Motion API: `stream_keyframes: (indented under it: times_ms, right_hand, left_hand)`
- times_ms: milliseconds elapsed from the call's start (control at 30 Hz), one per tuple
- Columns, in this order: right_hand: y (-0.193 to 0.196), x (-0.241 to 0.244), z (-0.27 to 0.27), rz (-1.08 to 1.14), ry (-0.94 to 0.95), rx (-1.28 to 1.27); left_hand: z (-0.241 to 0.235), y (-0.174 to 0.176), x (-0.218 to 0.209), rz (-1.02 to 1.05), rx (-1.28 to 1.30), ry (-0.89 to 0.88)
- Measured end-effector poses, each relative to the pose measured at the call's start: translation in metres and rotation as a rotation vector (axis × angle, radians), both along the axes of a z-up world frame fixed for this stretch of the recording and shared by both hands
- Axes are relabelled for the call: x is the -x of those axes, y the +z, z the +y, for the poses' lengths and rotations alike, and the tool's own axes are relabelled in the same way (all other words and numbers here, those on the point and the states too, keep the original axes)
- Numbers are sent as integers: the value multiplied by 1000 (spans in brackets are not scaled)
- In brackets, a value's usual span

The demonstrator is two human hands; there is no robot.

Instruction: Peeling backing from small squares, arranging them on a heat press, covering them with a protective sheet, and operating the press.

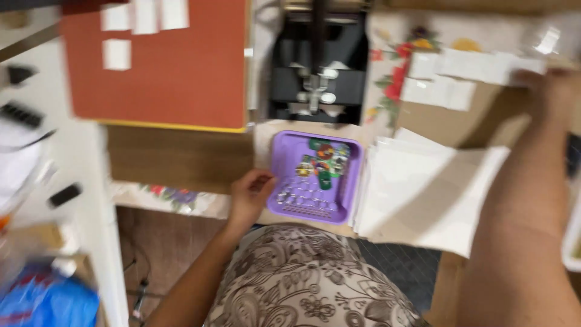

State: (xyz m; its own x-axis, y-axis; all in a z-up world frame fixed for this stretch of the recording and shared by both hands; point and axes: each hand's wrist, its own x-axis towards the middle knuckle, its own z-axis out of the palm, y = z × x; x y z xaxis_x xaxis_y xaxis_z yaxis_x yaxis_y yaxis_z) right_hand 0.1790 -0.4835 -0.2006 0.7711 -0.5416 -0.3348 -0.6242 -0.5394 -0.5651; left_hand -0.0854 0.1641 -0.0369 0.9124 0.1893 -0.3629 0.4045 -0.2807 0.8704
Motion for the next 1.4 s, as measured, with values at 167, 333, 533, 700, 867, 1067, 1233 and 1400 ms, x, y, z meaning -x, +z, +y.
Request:
stream_keyframes:
  times_ms: [167, 333, 533, 700, 867, 1067, 1233, 1400]
  right_hand:
    - [14, 5, 23, -252, -324, -36]
    - [93, 32, 61, -286, -451, -246]
    - [250, 96, 207, -799, -206, -387]
    - [291, 109, 425, -933, 145, -704]
    - [258, 74, 637, -570, 265, -904]
    - [169, 22, 772, -423, 146, -792]
    - [152, 18, 796, -431, 110, -580]
    - [161, 24, 808, -372, 93, -532]
  left_hand:
    - [4, 18, 1, 64, -9, -28]
    - [17, 22, 3, 47, -23, -47]
    - [53, 26, 1, -29, 38, -85]
    - [108, 28, 1, -16, 138, 99]
    - [204, 33, 9, -219, 125, 84]
    - [298, 43, -36, -439, -158, 15]
    - [317, 34, -99, -671, -402, -280]
    - [299, 47, -148, -391, -628, -572]
